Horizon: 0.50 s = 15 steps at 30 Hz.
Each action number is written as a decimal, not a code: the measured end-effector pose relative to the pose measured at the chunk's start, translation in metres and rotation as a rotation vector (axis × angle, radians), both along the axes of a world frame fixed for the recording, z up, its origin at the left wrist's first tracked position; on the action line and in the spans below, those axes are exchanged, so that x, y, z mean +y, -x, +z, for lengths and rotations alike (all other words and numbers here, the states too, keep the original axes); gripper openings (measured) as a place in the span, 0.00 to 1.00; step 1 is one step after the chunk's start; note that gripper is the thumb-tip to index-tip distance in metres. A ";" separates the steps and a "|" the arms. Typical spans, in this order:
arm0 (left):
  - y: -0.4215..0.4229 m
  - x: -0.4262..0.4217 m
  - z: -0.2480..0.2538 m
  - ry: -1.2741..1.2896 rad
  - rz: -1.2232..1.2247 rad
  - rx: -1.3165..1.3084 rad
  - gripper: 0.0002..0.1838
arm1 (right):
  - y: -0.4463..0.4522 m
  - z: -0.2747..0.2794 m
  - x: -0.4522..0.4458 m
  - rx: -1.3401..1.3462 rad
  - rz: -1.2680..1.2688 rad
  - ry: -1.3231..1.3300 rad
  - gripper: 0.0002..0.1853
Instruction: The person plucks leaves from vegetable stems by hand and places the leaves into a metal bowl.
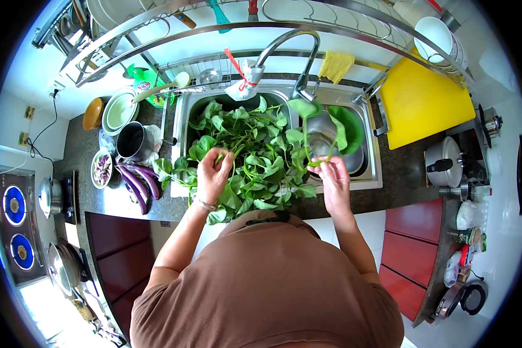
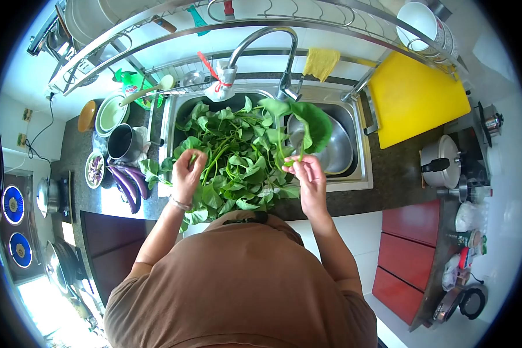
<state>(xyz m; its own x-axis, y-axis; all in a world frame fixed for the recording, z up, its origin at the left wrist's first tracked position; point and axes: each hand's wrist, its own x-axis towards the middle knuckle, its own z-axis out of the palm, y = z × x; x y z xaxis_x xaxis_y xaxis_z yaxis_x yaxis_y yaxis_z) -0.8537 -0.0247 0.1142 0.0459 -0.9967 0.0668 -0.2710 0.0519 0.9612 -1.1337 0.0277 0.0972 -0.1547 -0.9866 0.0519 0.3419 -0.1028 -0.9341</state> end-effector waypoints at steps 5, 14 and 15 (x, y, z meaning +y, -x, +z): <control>0.016 0.021 -0.018 -0.289 -0.198 0.264 0.08 | 0.019 0.011 0.006 -0.029 -0.003 0.082 0.04; 0.066 0.005 -0.020 -0.748 -0.711 0.920 0.15 | 0.009 0.018 0.011 -0.122 -0.045 0.076 0.04; 0.072 0.008 -0.012 -0.747 -0.706 0.924 0.15 | 0.006 0.020 0.012 -0.141 -0.051 0.059 0.04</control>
<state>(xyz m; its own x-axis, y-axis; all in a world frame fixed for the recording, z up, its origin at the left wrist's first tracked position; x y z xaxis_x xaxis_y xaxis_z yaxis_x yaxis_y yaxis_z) -0.9259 -0.0167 0.1019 -0.7441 -0.6125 -0.2667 0.3416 -0.6919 0.6361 -1.1393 0.0396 0.1172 -0.2142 -0.9732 0.0838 0.4622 -0.1766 -0.8690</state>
